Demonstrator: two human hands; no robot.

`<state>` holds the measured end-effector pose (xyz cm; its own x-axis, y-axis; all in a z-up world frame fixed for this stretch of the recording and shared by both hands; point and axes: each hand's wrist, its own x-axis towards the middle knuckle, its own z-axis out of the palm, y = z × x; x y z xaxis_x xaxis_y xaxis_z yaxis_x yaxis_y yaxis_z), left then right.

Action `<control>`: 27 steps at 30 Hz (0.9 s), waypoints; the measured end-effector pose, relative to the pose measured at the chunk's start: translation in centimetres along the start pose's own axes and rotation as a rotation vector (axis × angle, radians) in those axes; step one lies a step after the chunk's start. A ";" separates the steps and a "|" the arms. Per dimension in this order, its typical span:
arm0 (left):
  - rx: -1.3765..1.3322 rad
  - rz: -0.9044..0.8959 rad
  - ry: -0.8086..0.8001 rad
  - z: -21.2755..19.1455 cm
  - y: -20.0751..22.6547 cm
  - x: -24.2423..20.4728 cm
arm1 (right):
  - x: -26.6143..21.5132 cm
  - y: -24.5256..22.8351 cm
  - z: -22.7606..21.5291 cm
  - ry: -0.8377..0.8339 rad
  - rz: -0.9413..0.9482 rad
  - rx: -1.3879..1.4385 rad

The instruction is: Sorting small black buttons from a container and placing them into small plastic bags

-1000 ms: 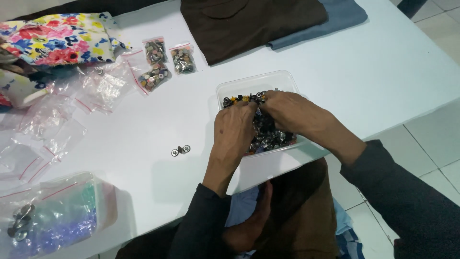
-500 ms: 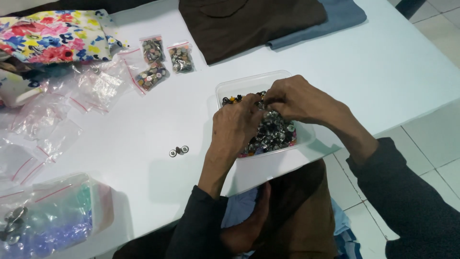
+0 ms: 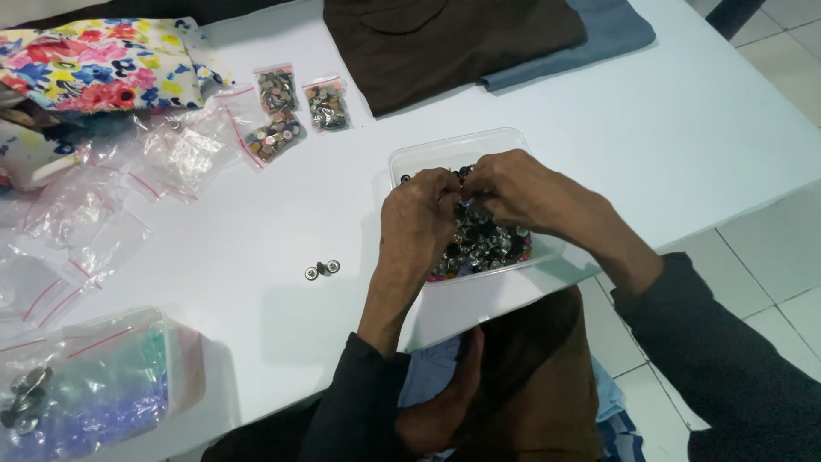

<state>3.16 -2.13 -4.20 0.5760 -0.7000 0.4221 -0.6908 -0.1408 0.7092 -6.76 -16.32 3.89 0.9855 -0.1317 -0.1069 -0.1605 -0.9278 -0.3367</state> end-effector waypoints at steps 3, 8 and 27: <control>0.066 0.035 -0.002 -0.8 1.3 0.0 | 1.1 2.6 3.9 0.025 -0.044 -0.043; 0.055 -0.011 -0.029 -1.6 2.5 0.0 | 0.7 1.5 1.9 0.079 -0.008 0.004; -0.044 -0.007 0.041 -0.8 1.4 -0.3 | -1.4 0.8 -2.1 0.197 0.041 0.203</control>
<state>2.40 -1.58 -2.89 0.5989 -0.6700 0.4386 -0.6672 -0.1146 0.7360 -8.13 -17.60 5.75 0.9663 -0.2519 0.0529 -0.1890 -0.8341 -0.5182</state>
